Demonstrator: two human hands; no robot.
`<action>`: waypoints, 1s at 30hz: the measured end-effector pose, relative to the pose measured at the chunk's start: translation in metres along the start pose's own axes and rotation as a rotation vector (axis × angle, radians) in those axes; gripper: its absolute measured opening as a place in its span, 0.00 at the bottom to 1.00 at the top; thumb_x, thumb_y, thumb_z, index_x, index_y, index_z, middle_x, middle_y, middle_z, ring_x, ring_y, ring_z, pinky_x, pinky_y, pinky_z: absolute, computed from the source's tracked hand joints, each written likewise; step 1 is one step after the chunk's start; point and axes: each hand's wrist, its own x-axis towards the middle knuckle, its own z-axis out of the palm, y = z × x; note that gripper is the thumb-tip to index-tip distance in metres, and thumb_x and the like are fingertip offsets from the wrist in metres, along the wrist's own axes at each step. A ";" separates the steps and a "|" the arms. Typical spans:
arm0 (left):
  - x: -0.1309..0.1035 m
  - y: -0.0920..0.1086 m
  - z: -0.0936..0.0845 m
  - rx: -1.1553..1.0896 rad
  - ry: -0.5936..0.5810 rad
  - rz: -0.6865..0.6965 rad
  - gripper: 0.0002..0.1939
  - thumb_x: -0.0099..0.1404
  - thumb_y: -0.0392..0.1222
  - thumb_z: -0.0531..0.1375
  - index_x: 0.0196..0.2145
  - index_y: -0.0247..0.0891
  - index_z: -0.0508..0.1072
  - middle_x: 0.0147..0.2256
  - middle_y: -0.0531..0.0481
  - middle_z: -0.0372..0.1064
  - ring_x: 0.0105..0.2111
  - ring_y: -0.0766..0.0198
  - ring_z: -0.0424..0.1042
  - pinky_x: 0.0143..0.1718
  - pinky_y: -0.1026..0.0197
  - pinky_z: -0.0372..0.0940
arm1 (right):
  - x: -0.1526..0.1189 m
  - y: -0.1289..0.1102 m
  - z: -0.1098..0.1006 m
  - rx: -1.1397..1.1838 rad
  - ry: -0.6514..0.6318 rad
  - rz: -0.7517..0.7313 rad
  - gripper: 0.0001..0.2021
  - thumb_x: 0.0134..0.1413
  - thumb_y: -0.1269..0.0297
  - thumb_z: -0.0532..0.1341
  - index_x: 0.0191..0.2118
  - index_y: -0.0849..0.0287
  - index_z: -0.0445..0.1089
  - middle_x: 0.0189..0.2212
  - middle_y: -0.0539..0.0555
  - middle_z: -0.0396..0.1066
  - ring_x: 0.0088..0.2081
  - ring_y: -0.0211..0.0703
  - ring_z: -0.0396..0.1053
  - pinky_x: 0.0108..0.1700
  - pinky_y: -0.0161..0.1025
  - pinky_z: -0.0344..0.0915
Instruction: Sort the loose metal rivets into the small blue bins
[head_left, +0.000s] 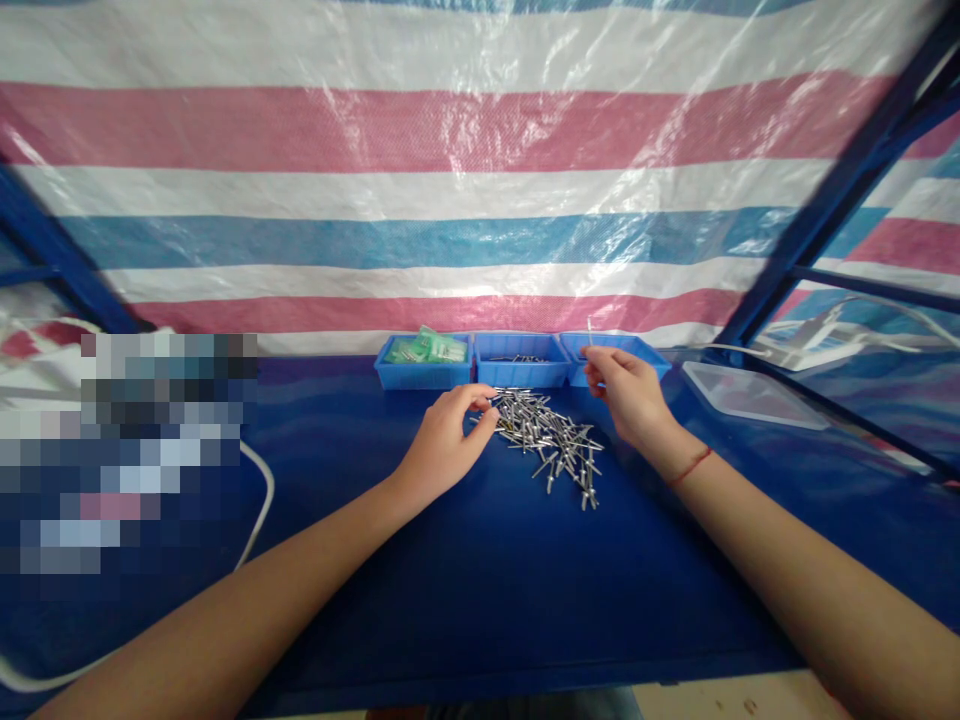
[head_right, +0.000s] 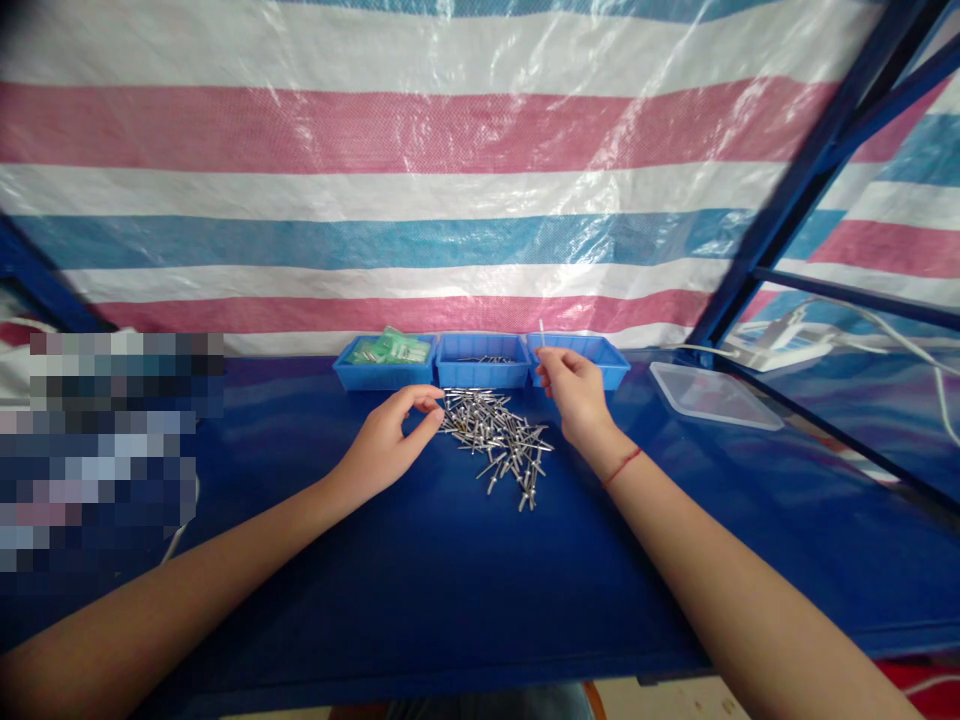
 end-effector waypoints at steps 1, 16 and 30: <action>0.000 -0.002 -0.001 0.029 -0.005 0.013 0.09 0.63 0.36 0.55 0.43 0.39 0.67 0.37 0.49 0.71 0.40 0.62 0.70 0.45 0.56 0.63 | 0.006 0.000 -0.006 0.030 0.060 0.061 0.05 0.45 0.64 0.61 0.26 0.60 0.68 0.19 0.46 0.61 0.19 0.30 0.56 0.20 0.29 0.53; 0.000 -0.008 -0.008 0.428 -0.309 -0.015 0.10 0.65 0.41 0.53 0.32 0.40 0.72 0.40 0.49 0.69 0.41 0.56 0.65 0.41 0.53 0.60 | -0.004 -0.006 0.001 -0.051 -0.132 0.108 0.08 0.50 0.64 0.57 0.26 0.63 0.69 0.18 0.47 0.62 0.18 0.31 0.55 0.19 0.31 0.51; -0.001 0.005 -0.002 0.022 -0.075 0.074 0.05 0.64 0.38 0.55 0.39 0.40 0.69 0.37 0.51 0.70 0.38 0.63 0.70 0.41 0.61 0.63 | -0.048 -0.004 0.025 -0.682 -0.750 -0.703 0.07 0.56 0.67 0.56 0.31 0.59 0.71 0.29 0.53 0.72 0.32 0.40 0.67 0.37 0.38 0.60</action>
